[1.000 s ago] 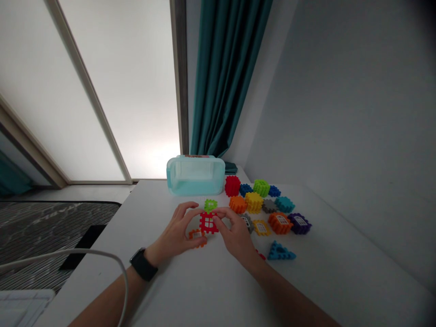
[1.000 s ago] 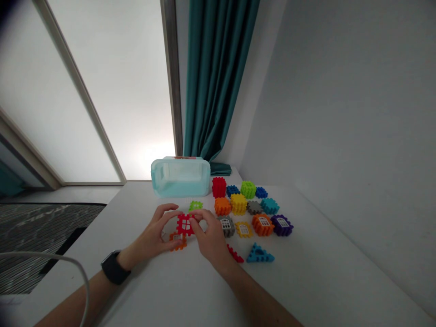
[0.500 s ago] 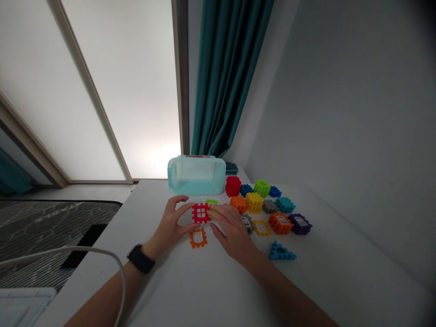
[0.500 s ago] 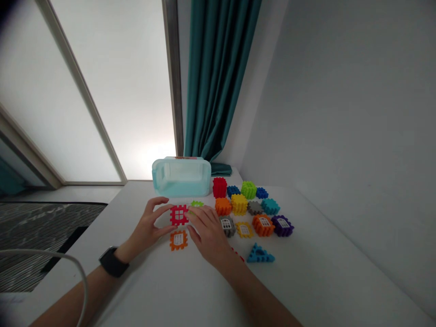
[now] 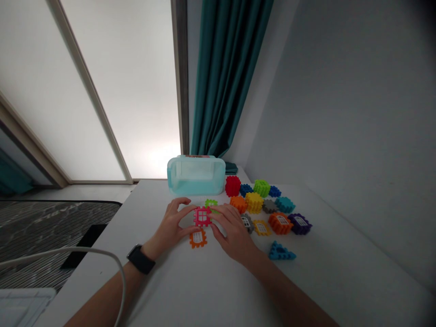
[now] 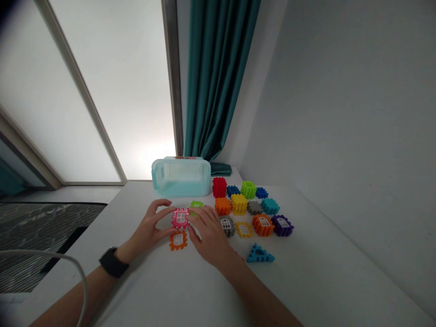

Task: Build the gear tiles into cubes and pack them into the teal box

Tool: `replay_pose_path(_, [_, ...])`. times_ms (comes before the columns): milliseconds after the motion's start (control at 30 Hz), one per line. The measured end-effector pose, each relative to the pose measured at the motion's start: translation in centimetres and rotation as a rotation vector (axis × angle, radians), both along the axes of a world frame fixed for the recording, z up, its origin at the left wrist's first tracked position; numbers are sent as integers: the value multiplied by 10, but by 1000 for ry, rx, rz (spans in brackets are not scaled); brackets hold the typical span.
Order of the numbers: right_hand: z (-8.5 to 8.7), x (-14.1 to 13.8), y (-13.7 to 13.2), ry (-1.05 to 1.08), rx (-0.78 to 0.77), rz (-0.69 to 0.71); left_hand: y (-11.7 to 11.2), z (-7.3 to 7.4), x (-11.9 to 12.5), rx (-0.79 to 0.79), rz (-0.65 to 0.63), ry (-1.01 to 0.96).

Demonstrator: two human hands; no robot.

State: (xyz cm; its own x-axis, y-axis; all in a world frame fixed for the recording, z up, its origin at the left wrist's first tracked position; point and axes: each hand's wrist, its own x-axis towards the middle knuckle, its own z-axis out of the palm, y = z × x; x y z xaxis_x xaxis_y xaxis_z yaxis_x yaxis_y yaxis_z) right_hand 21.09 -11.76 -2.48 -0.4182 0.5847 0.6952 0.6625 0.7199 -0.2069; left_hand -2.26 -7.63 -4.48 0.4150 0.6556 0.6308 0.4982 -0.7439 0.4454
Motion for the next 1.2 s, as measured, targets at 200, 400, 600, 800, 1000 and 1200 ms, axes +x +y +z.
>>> replay_pose_path(200, [7, 4, -4, -163, -86, 46, -2, 2, -1, 37, -27, 91])
replay_pose_path(400, [3, 9, 1, -178, -85, 74, -1, 3, 0, 48, -41, 116])
replay_pose_path(600, [-3, 7, 3, -78, -77, 30, -3, 6, 0, 74, -14, 80])
replay_pose_path(800, [-7, 2, 2, -35, -65, -28, -6, 7, 5, 75, -16, 90])
replay_pose_path(1000, [-8, -1, 1, 3, -46, -28, -6, 7, 8, 32, -11, 51])
replay_pose_path(1200, [-6, 0, 0, -1, -55, -18, -7, 8, 8, 2, -19, 3])
